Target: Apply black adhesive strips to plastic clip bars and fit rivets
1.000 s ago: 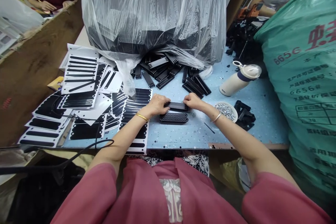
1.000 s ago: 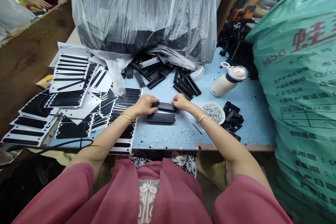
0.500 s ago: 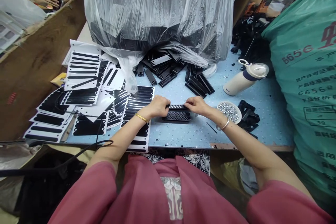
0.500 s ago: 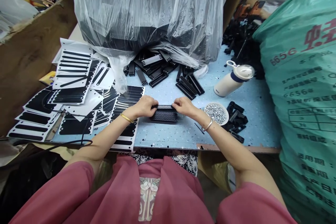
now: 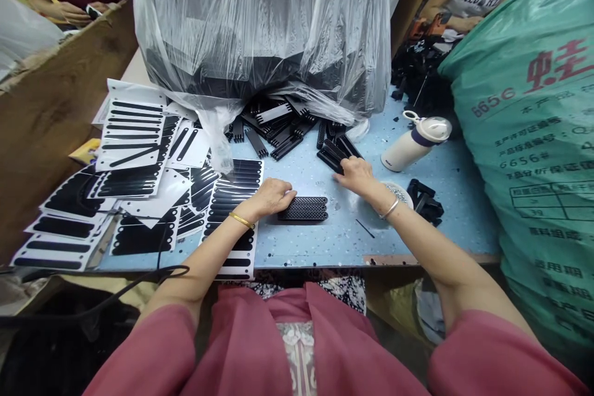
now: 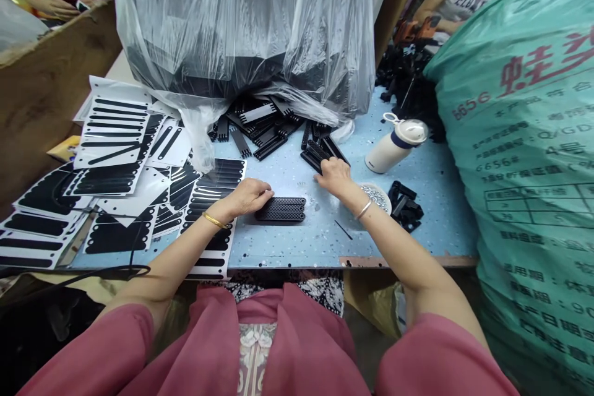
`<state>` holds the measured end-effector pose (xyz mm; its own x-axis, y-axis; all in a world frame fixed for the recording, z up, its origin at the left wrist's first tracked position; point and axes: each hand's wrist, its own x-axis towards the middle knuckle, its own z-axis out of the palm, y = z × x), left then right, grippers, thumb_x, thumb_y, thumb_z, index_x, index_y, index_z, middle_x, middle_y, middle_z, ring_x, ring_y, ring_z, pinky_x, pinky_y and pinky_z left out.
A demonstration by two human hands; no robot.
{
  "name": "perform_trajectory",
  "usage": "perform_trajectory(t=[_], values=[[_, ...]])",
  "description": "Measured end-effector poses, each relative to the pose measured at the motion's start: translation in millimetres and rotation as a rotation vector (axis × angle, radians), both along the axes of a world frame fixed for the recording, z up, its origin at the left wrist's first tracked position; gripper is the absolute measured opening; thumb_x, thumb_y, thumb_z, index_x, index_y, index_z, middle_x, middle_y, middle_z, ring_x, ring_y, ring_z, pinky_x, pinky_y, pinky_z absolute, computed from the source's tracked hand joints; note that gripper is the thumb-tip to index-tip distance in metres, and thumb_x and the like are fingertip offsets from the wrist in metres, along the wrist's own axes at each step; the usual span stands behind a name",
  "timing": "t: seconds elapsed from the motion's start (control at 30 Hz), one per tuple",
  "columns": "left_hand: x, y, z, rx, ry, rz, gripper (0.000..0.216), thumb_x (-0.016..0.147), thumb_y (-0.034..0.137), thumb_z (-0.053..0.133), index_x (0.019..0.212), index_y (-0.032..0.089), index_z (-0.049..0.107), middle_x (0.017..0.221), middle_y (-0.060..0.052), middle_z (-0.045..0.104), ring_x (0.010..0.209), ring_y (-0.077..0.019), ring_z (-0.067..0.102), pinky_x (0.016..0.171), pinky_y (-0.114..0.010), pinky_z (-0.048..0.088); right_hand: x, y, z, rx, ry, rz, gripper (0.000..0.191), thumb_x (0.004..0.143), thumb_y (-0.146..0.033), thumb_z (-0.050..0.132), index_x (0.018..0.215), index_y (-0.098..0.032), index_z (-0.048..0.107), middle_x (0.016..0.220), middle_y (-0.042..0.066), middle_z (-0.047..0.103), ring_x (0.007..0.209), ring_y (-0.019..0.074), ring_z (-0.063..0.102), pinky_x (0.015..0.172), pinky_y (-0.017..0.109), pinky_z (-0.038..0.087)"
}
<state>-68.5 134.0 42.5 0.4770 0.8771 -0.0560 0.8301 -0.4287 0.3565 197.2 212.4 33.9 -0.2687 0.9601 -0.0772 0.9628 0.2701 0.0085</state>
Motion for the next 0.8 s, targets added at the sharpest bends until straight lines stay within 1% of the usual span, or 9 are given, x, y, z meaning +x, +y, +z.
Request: perform_trajectory(t=[0.07, 0.17, 0.23, 0.33, 0.4, 0.5, 0.6, 0.7, 0.8], values=[[-1, 2, -0.5, 0.004, -0.014, 0.036, 0.035, 0.094, 0.034, 0.047, 0.079, 0.014, 0.071, 0.075, -0.011, 0.071, 0.075, -0.0235, 0.066, 0.070, -0.032, 0.045, 2, 10, 2.7, -0.038, -0.077, -0.013, 0.036, 0.088, -0.040, 0.060, 0.109, -0.012, 0.070, 0.113, 0.019, 0.064, 0.103, 0.0315, 0.059, 0.083, 0.036, 0.043], [-2, 5, -4.8, 0.013, -0.040, 0.088, 0.028, 0.091, 0.033, 0.053, 0.085, 0.014, 0.073, 0.076, -0.011, 0.072, 0.076, -0.0245, 0.068, 0.072, -0.033, 0.048, 0, 15, 5.7, -0.079, -0.090, 0.025, 0.030, 0.090, -0.030, 0.055, 0.107, -0.012, 0.073, 0.112, 0.020, 0.065, 0.105, 0.0309, 0.060, 0.083, 0.036, 0.042], [-4, 7, -9.6, 0.043, -0.089, 0.145, 0.025, 0.088, 0.029, 0.057, 0.098, 0.013, 0.074, 0.085, -0.012, 0.074, 0.082, -0.0257, 0.069, 0.077, -0.035, 0.051, -4, 13, 8.0, -0.100, -0.070, 0.066, 0.029, 0.089, -0.027, 0.054, 0.106, -0.013, 0.075, 0.110, 0.018, 0.067, 0.104, 0.0295, 0.061, 0.080, 0.034, 0.042], [-6, 12, -16.9, 0.131, -0.234, 0.263, 0.036, 0.086, 0.020, 0.058, 0.119, 0.011, 0.068, 0.107, -0.014, 0.075, 0.095, -0.0256, 0.070, 0.090, -0.037, 0.053, -17, 6, 12.0, -0.173, -0.015, 0.167, 0.030, 0.088, -0.032, 0.057, 0.105, -0.017, 0.077, 0.103, 0.012, 0.071, 0.096, 0.0257, 0.063, 0.073, 0.031, 0.041], [-7, 16, -20.3, 0.161, -0.341, 0.314, 0.040, 0.087, 0.018, 0.054, 0.126, 0.010, 0.065, 0.118, -0.014, 0.072, 0.102, -0.0240, 0.069, 0.096, -0.037, 0.052, -29, 0, 13.7, -0.242, 0.034, 0.255, 0.028, 0.085, -0.033, 0.060, 0.102, -0.021, 0.078, 0.095, 0.008, 0.073, 0.089, 0.0221, 0.064, 0.069, 0.029, 0.040], [-9, 20, -23.0, 0.089, -0.417, 0.286, 0.040, 0.090, 0.019, 0.051, 0.126, 0.011, 0.065, 0.120, -0.014, 0.072, 0.106, -0.0239, 0.069, 0.098, -0.036, 0.052, -47, -8, 13.3, -0.347, 0.118, 0.370, 0.023, 0.081, -0.025, 0.062, 0.096, -0.022, 0.080, 0.084, 0.003, 0.075, 0.080, 0.0173, 0.063, 0.067, 0.026, 0.039], [-11, 18, -24.6, -0.010, -0.423, 0.210, 0.035, 0.090, 0.019, 0.050, 0.117, 0.012, 0.071, 0.112, -0.011, 0.075, 0.104, -0.0243, 0.070, 0.097, -0.036, 0.053, -57, -13, 9.4, -0.424, 0.191, 0.423, 0.024, 0.080, -0.018, 0.060, 0.092, -0.020, 0.080, 0.074, 0.001, 0.074, 0.070, 0.0145, 0.061, 0.064, 0.025, 0.040], [-13, 14, -25.4, -0.037, -0.439, 0.173, 0.033, 0.089, 0.020, 0.051, 0.113, 0.014, 0.074, 0.104, -0.008, 0.077, 0.099, -0.0229, 0.072, 0.095, -0.035, 0.053, -57, -15, 5.1, -0.417, 0.223, 0.392, 0.024, 0.081, -0.018, 0.058, 0.091, -0.019, 0.080, 0.072, 0.001, 0.073, 0.066, 0.0137, 0.060, 0.063, 0.024, 0.041], [-13, 11, -24.5, -0.032, -0.427, 0.154, 0.033, 0.087, 0.018, 0.051, 0.110, 0.015, 0.075, 0.100, -0.007, 0.078, 0.096, -0.0218, 0.072, 0.094, -0.034, 0.054, -47, -8, 4.1, -0.315, 0.222, 0.285, 0.028, 0.085, -0.020, 0.056, 0.103, -0.016, 0.077, 0.085, 0.006, 0.075, 0.076, 0.0175, 0.064, 0.070, 0.026, 0.044]])
